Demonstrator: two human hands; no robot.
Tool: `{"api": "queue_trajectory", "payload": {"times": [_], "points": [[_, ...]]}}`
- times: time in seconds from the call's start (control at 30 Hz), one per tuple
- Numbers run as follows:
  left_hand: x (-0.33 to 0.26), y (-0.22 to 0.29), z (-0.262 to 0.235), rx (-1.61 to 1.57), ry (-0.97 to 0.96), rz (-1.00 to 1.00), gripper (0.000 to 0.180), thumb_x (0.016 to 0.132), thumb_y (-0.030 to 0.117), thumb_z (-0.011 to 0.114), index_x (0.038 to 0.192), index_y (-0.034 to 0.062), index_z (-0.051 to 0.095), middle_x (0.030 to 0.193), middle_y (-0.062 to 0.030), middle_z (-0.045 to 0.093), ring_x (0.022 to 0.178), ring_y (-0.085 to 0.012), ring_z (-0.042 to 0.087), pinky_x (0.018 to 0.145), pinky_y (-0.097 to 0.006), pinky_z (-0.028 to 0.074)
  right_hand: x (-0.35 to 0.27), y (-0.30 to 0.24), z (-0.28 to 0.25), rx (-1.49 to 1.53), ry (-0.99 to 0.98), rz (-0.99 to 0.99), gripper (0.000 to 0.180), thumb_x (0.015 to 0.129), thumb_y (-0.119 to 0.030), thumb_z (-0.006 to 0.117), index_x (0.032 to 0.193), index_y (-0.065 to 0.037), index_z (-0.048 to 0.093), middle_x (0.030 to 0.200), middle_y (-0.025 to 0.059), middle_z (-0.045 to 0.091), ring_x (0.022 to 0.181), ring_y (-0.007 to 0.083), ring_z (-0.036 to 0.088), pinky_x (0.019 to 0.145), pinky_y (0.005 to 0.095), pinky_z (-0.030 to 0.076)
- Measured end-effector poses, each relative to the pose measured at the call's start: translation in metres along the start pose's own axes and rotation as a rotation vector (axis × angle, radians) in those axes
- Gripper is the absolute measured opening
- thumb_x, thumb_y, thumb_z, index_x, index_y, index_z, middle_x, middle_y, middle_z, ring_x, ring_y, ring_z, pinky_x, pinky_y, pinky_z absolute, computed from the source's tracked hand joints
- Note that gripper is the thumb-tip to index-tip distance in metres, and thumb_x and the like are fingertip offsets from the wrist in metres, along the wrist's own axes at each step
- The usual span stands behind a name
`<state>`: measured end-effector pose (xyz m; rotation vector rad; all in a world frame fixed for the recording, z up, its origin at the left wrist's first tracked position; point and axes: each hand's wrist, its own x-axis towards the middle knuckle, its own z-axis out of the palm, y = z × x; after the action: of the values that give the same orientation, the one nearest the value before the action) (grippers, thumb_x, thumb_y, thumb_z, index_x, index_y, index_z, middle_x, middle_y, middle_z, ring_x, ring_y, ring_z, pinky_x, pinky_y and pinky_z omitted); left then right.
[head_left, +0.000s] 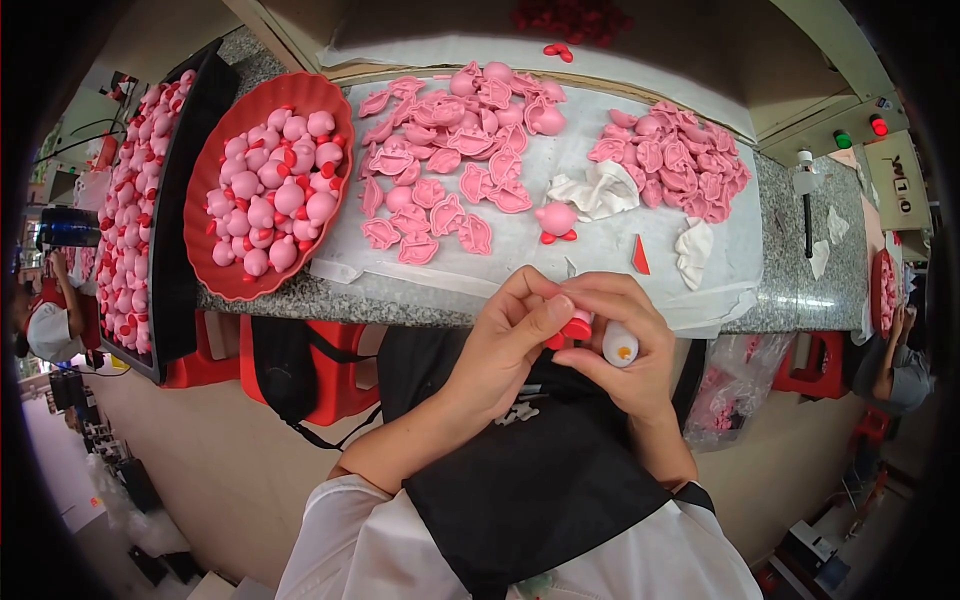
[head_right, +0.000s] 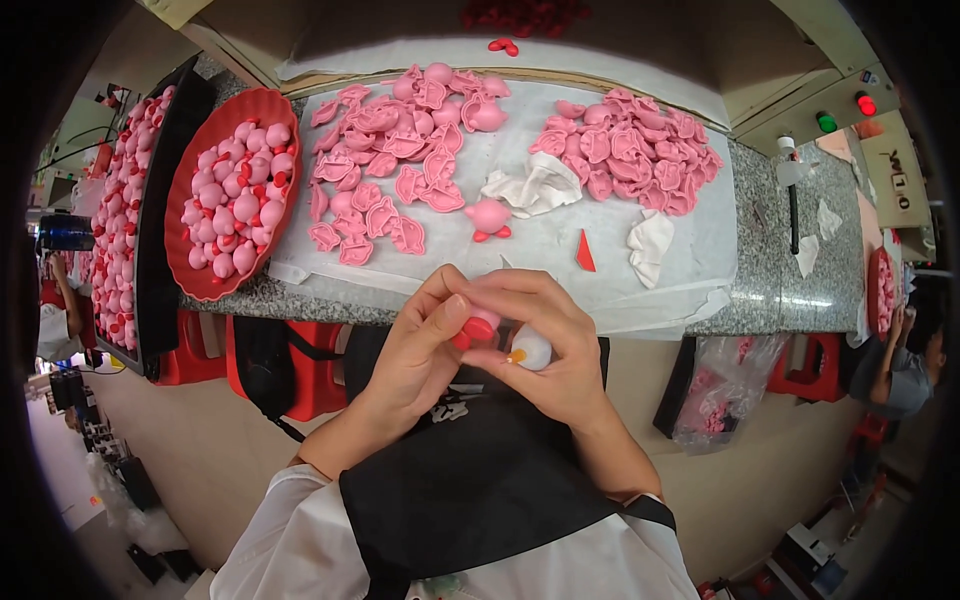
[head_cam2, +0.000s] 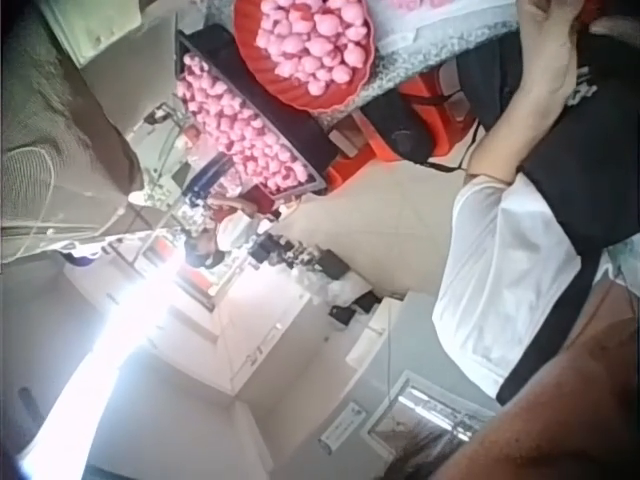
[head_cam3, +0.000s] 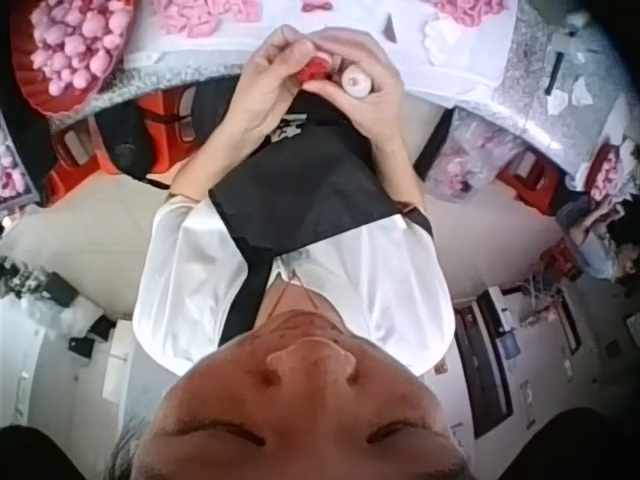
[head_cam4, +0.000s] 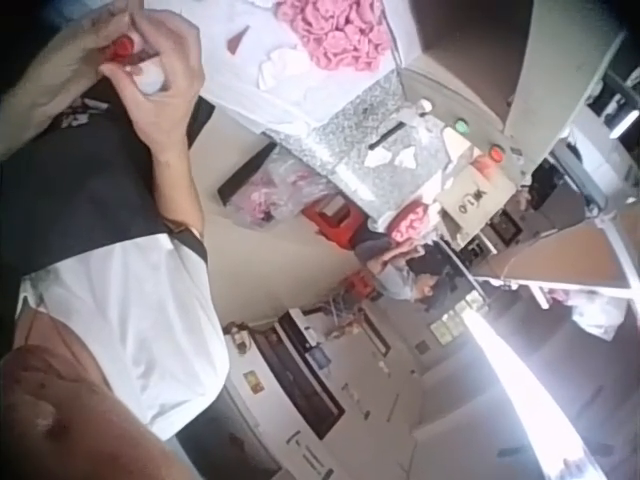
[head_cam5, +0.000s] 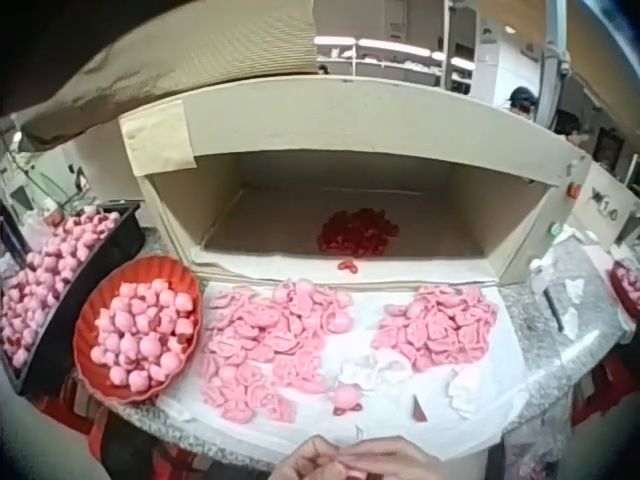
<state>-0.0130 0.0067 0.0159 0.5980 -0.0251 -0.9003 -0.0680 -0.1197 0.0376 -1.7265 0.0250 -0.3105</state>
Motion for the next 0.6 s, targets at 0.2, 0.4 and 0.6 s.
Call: {"api": "queue_trajectory", "payload": {"times": [0.2, 0.4, 0.6], "points": [[0.000, 0.005, 0.009, 0.039, 0.059, -0.015, 0.017, 0.085, 0.023, 0.043, 0.081, 0.0066, 0.041, 0.069, -0.0008, 0.047, 0.060, -0.0069, 0.044, 0.056, -0.020, 0.038, 0.000, 0.006, 0.004, 0.296, 0.043, 0.112, 0.032, 0.056, 0.001, 0.068, 0.086, 0.003, 0.057, 0.092, 0.0137, 0.053, 0.085, 0.0195, 0.051, 0.074, 0.0276, 0.041], [0.000, 0.004, 0.001, 0.141, 0.047, -0.070, 0.019, 0.084, 0.025, 0.043, 0.081, 0.0068, 0.040, 0.069, -0.0007, 0.048, 0.056, -0.0060, 0.043, 0.050, -0.018, 0.035, -0.003, 0.018, 0.004, 0.260, 0.043, 0.059, 0.032, 0.057, -0.002, 0.069, 0.086, 0.003, 0.056, 0.093, 0.0140, 0.052, 0.085, 0.0189, 0.051, 0.072, 0.0270, 0.042], [0.002, 0.005, -0.004, 0.126, 0.001, -0.081, 0.018, 0.085, 0.024, 0.043, 0.083, 0.0062, 0.040, 0.069, -0.0012, 0.048, 0.056, -0.0055, 0.043, 0.051, -0.018, 0.035, -0.004, 0.024, 0.010, 0.322, 0.048, -0.001, 0.030, 0.061, 0.005, 0.064, 0.090, 0.001, 0.056, 0.099, 0.0131, 0.051, 0.077, 0.0149, 0.053, 0.055, 0.0190, 0.043]]}}
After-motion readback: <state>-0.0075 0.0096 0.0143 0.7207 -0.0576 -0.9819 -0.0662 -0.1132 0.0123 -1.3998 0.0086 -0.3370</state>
